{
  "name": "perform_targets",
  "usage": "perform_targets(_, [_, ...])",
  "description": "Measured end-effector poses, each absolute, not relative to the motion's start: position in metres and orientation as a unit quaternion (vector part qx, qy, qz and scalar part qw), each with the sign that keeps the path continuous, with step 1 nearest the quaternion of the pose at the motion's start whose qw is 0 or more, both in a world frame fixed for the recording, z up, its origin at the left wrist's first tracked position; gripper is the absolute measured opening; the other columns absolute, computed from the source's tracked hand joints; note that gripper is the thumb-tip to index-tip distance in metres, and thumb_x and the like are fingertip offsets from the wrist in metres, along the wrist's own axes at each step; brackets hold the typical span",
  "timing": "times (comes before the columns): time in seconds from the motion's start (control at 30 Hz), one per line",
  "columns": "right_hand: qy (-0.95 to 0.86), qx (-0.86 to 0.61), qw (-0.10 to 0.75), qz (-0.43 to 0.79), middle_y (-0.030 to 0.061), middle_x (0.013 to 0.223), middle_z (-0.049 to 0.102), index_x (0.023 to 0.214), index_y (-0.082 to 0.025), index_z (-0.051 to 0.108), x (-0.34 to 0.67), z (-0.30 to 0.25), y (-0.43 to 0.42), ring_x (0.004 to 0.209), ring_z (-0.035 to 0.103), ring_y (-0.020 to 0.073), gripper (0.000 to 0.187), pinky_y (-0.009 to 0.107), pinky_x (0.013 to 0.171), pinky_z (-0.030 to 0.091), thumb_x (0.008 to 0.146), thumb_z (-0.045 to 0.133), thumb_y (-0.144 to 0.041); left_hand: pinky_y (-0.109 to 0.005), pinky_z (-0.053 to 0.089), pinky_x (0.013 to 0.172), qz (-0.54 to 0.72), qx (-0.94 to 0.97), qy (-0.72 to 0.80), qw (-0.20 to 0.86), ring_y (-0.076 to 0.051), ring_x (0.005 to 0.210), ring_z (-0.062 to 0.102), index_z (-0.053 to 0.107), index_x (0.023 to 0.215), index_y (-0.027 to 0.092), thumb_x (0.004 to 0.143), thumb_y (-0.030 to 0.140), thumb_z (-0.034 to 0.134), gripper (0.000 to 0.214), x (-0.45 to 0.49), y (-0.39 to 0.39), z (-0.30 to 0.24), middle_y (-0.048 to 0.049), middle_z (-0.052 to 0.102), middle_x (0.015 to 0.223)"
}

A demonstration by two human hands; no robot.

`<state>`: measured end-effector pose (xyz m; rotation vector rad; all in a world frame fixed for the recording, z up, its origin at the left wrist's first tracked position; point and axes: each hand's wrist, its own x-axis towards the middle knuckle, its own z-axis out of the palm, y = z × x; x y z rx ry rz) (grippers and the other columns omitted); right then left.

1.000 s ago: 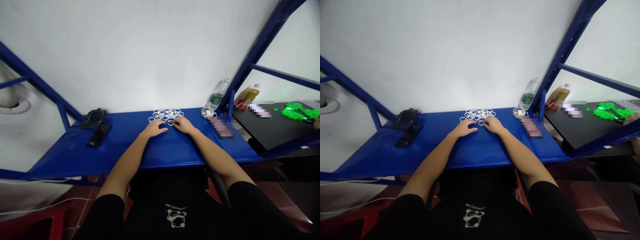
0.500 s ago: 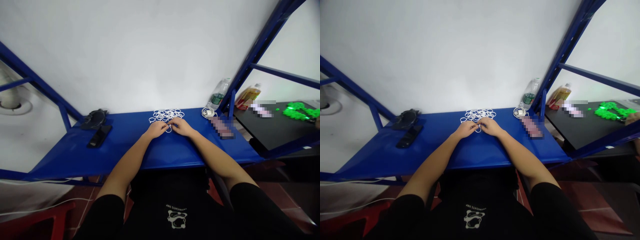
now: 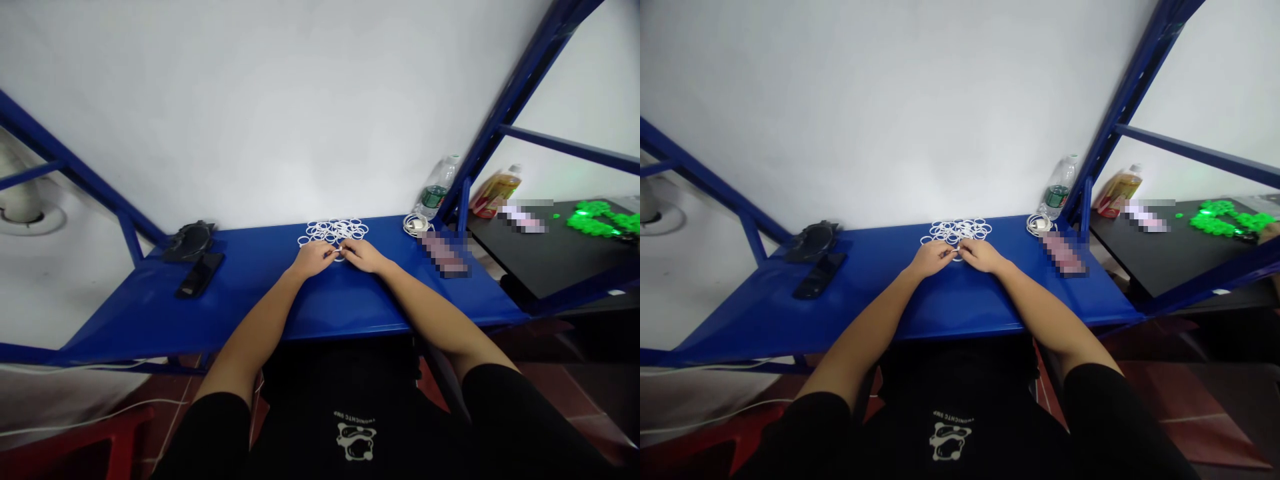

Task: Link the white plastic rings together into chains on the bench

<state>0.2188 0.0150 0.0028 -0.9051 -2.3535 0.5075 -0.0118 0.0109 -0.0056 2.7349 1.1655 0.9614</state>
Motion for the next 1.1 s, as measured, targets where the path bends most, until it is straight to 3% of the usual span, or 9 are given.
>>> perform_targets(0.33, [-0.889,-0.33,0.273,0.161,0.0061,0.089,0.072,0.1,-0.019,0.066,0.218,0.002,0.015,0.078,0.062,0.0203,0.024,0.029,0.074,0.042,0.102,0.046,-0.033,-0.034,0.048,0.078,0.265,0.895,0.358,-0.035,-0.02,0.083,0.067,0.075,0.09,0.02,0.104,0.03,0.056,0.025,-0.009,0.007,-0.005,-0.0061,0.075,0.088])
perform_targets(0.47, [-0.884,-0.325,0.288,0.174,0.0045,0.085,0.071,0.094,-0.019,0.065,0.217,0.001,0.017,0.076,0.062,0.02,0.02,0.03,0.074,0.044,0.096,0.047,-0.026,-0.036,0.049,0.084,0.27,0.894,0.355,-0.036,-0.021,0.085,0.068,0.076,0.094,0.02,0.107,0.035,0.05,0.032,-0.007,0.005,-0.003,-0.0074,0.076,0.091])
perform_targets(0.77, [-0.86,-0.308,0.331,0.236,0.001,0.074,0.066,0.079,-0.02,0.061,0.214,-0.003,0.02,0.071,0.06,0.0178,0.016,0.029,0.072,0.046,0.085,0.046,-0.017,-0.036,0.05,0.084,0.275,0.891,0.361,-0.009,-0.021,0.084,0.068,0.076,0.091,0.02,0.106,0.04,0.054,0.033,-0.003,0.006,-0.008,-0.0065,0.075,0.087])
perform_targets(0.93, [-0.871,-0.309,0.331,0.19,0.0051,0.094,0.076,0.101,-0.018,0.072,0.215,-0.002,0.019,0.084,0.068,0.0201,0.029,0.032,0.081,0.052,0.082,0.051,-0.011,-0.037,0.051,0.093,0.335,0.862,0.38,0.014,-0.022,0.094,0.067,0.076,0.101,0.021,0.105,0.043,0.056,0.031,-0.02,0.012,0.001,-0.0064,0.076,0.098])
perform_targets(1.1, [-0.894,-0.265,0.322,0.166,0.0073,0.112,0.077,0.117,-0.021,0.075,0.215,0.001,0.014,0.095,0.071,0.0218,0.04,0.036,0.091,0.055,0.082,0.058,-0.011,-0.049,0.047,0.104,0.343,0.75,0.565,-0.003,-0.032,0.115,0.061,0.078,0.109,0.022,0.097,0.03,0.064,0.02,-0.056,0.031,-0.006,-0.013,0.071,0.121])
